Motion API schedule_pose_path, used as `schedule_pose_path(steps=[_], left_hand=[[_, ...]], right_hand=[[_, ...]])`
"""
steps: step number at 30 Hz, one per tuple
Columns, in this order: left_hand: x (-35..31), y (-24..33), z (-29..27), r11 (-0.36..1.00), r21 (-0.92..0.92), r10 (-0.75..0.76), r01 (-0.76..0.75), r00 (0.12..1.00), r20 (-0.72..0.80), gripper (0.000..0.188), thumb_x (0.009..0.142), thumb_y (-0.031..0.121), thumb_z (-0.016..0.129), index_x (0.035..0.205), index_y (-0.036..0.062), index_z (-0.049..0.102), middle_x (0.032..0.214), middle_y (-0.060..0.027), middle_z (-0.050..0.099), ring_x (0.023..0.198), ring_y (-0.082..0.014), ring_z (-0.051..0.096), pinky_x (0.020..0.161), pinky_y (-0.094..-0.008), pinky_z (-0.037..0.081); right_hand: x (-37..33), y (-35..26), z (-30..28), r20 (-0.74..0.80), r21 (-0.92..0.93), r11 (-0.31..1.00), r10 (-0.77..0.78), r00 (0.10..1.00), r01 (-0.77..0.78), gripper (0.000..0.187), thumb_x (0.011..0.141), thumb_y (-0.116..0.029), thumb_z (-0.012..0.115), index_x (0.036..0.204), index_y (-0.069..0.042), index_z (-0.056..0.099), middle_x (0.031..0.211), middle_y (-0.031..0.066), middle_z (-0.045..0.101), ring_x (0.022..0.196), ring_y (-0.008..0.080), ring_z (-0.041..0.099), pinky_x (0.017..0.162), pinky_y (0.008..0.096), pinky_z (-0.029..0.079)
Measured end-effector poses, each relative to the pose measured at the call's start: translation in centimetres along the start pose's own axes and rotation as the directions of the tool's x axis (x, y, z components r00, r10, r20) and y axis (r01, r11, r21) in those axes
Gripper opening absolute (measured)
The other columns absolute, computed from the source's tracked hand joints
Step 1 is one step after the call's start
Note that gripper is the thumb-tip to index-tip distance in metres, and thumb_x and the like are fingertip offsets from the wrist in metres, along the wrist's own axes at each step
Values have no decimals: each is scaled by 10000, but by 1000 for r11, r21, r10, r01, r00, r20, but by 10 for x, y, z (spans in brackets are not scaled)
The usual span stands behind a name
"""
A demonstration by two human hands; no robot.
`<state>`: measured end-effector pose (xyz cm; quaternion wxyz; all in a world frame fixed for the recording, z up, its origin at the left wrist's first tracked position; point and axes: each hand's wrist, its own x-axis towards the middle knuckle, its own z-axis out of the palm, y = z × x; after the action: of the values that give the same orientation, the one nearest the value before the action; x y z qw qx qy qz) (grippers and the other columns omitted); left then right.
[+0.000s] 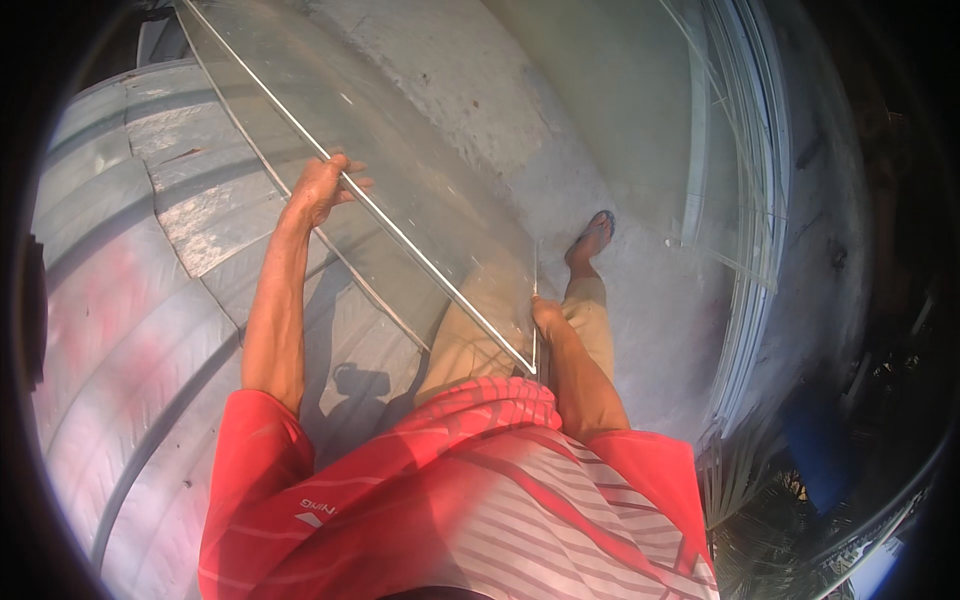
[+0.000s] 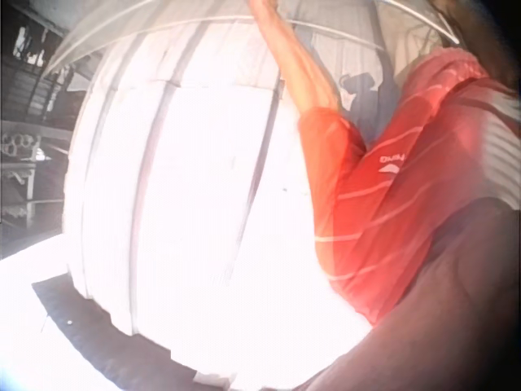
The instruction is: The person organizes and moves several large sheets of glass in a storage area, then uses a yellow measuring tape to measure the length of one sheet while another person watches.
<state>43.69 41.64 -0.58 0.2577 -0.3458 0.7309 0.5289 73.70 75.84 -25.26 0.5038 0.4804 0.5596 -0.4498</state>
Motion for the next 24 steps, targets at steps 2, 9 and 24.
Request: schedule_pose_path(steps=[2, 9, 24], left_hand=[[1, 4, -1, 996, 17, -84, 83, 995, 58, 535, 913, 131, 400, 1321, -193, 279, 1285, -335, 456, 1011, -406, 615, 818, -404, 573], [-1, 8, 3, 999, 32, -43, 42, 999, 21, 485, 911, 125, 407, 1224, -242, 356, 1246, -359, 473, 999, -417, 619, 789, -411, 588], [-3, 29, 6, 1000, 22, -19, 19, 1000, 20, 486, 881, 107, 432, 1199, -256, 375, 1207, -358, 495, 975, -394, 634, 756, -386, 598]], right_hand=[[-7, -4, -1, -22, -58, 997, -48, 999, 47, 613, 925, -385, 503, 1167, 178, 513, 1177, 314, 569, 1095, 348, 573, 914, 394, 422], [-24, -8, -8, -31, -410, 887, -248, 968, 213, 579, 968, -394, 395, 1137, 138, 551, 1174, 343, 550, 1149, 427, 527, 950, 439, 413], [-90, -69, -39, -33, -503, 840, -255, 966, 204, 581, 961, -396, 394, 1121, 135, 568, 1169, 373, 526, 1183, 431, 499, 979, 425, 396]])
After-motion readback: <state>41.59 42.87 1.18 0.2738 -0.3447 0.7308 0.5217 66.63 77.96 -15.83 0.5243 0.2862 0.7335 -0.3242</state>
